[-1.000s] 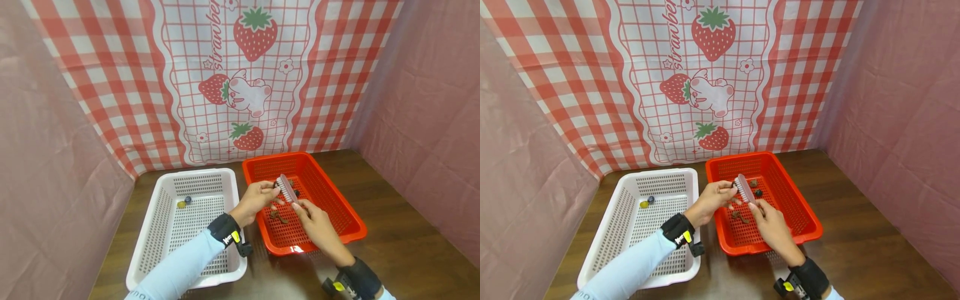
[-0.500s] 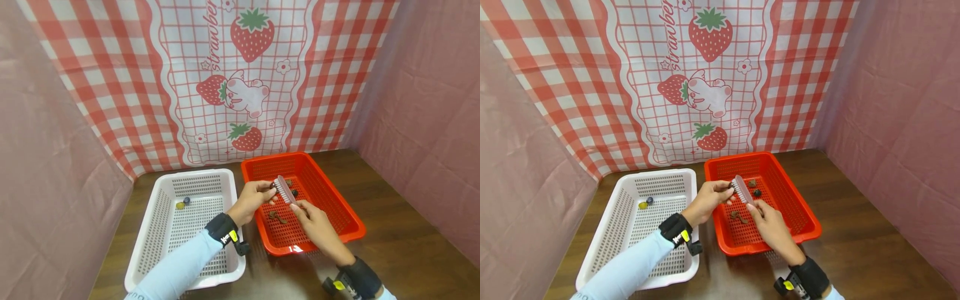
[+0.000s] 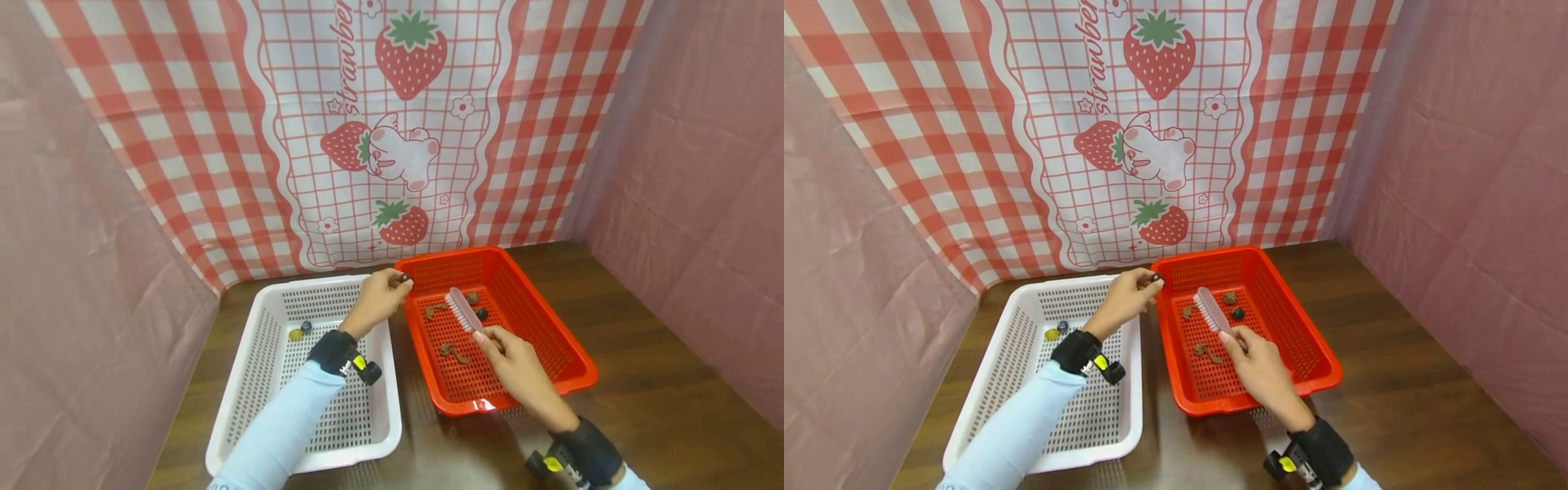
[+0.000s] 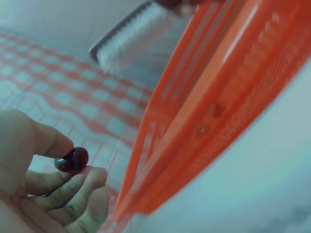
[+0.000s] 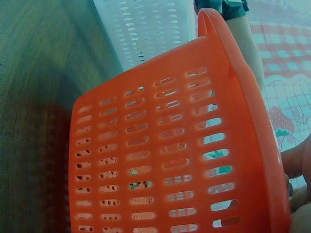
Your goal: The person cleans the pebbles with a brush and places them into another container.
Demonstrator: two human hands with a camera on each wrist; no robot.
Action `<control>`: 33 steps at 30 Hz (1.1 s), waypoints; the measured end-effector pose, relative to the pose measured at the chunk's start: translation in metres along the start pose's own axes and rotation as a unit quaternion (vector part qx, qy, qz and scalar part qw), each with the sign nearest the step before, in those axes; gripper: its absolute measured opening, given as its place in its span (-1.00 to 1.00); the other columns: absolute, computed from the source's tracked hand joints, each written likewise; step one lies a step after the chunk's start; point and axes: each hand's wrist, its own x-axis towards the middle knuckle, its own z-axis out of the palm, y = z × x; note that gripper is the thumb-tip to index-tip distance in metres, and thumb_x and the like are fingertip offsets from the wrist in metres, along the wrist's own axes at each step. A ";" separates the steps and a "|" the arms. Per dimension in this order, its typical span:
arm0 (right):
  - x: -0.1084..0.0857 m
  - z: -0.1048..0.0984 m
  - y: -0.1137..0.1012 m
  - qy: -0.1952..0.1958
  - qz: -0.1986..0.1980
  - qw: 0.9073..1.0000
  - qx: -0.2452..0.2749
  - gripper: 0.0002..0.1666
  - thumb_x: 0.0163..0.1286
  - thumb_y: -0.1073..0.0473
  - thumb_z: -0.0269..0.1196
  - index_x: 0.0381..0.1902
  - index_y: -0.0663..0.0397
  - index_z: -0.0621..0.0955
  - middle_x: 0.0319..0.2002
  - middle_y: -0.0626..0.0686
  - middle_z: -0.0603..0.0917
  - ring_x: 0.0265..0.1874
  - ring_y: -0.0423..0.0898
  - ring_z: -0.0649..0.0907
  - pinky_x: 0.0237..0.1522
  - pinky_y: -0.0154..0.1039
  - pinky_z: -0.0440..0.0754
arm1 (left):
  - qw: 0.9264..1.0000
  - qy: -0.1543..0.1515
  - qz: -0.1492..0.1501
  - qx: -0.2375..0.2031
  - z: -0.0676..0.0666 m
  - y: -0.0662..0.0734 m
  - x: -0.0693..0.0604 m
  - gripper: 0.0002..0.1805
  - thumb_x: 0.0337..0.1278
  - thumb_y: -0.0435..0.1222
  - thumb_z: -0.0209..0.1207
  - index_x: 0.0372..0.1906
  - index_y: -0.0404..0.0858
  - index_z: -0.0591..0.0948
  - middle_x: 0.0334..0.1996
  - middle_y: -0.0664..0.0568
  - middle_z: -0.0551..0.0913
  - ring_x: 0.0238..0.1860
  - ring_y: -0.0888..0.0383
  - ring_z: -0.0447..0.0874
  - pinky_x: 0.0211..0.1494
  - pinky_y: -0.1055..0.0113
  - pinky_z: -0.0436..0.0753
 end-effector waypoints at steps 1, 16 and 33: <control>0.000 0.000 0.000 -0.001 0.000 1.000 -0.001 -0.52 0.57 -0.16 0.18 0.05 0.13 0.66 -0.55 -0.04 0.36 -0.59 -0.16 0.35 -0.56 -0.32 0.28 | 1.000 0.007 -0.002 0.008 -0.003 -0.003 0.002 -0.65 0.48 -0.22 0.18 0.14 -0.40 0.62 -0.14 -0.13 0.76 -0.28 -0.06 0.79 -0.40 0.36 0.72; -0.001 0.004 0.004 0.000 -0.012 1.000 -0.008 -0.57 0.56 -0.07 0.23 0.05 0.19 0.66 -0.49 -0.01 0.46 -0.53 -0.11 0.42 -0.51 -0.31 0.34 | 0.991 0.075 -0.022 0.112 -0.033 -0.040 0.010 -0.69 0.34 -0.23 0.27 -0.02 -0.39 0.74 -0.20 -0.13 0.80 -0.26 0.02 0.75 -0.19 0.20 0.73; 0.001 0.001 0.004 0.001 -0.022 1.000 -0.010 -0.66 0.57 0.03 0.23 0.04 0.20 0.66 -0.49 -0.02 0.49 -0.54 -0.13 0.42 -0.51 -0.31 0.35 | 0.975 0.076 -0.039 0.203 -0.049 -0.050 0.010 -0.79 0.24 -0.27 0.24 -0.23 -0.33 0.79 -0.41 -0.03 0.74 -0.33 0.00 0.64 -0.18 0.08 0.64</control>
